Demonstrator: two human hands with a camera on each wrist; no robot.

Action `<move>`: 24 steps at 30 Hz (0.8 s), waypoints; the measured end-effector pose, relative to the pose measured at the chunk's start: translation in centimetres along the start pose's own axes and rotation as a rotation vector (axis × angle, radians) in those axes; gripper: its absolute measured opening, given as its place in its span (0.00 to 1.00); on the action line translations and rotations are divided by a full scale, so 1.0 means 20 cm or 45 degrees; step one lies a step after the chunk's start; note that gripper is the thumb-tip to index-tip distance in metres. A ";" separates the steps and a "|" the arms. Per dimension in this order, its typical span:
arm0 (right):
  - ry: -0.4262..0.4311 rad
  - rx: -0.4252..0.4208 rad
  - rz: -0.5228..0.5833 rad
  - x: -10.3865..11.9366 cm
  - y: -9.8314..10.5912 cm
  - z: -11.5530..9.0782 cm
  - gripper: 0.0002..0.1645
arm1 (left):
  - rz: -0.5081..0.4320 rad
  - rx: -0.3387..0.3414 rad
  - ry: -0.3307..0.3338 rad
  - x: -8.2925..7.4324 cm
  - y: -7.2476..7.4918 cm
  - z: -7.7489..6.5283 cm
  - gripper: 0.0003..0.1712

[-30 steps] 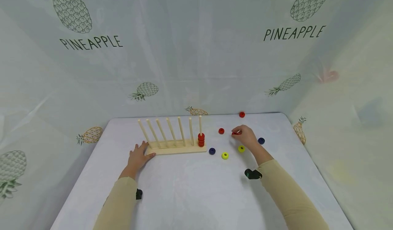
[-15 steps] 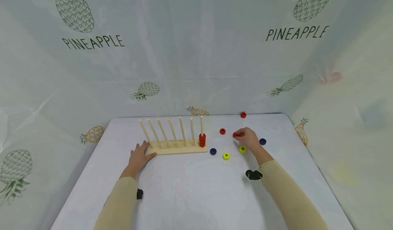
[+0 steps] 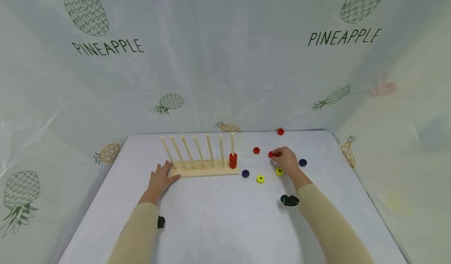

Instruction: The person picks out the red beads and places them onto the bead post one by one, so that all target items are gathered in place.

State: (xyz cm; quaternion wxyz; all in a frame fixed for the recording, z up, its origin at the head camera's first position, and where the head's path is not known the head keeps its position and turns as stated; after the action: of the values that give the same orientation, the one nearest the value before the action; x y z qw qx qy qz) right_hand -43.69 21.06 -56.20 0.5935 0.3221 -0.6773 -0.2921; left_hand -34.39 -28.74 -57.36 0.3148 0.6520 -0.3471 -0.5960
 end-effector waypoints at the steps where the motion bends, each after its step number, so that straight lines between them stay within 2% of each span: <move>1: 0.003 -0.008 -0.005 0.00 0.00 0.00 0.17 | 0.002 -0.001 -0.002 0.00 0.00 0.00 0.46; 11: 0.035 -0.067 -0.018 0.00 -0.01 0.01 0.19 | -0.094 -0.064 -0.076 -0.02 0.02 -0.02 0.54; 18: 0.060 -0.092 -0.055 0.01 -0.01 0.01 0.20 | -0.029 -0.023 -0.004 0.01 -0.01 0.00 0.47; 24: 0.032 -0.120 -0.077 0.00 -0.03 0.02 0.22 | 0.027 -0.020 0.006 0.02 -0.01 0.01 0.46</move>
State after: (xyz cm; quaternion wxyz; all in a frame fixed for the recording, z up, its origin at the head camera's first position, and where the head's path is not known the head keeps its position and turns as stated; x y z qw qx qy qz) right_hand -44.11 20.71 -56.72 0.6072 0.3177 -0.6453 -0.3376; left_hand -34.61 -28.97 -57.81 0.3270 0.6472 -0.3487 -0.5938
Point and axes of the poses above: each hand's wrist, its own z-axis towards the middle knuckle, its own y-axis out of the back of the hand, x = y × z, the point moved 8 cm from there along z, towards the middle knuckle, and after that the axes turned 6 degrees about -z, right-handed, at the moved point
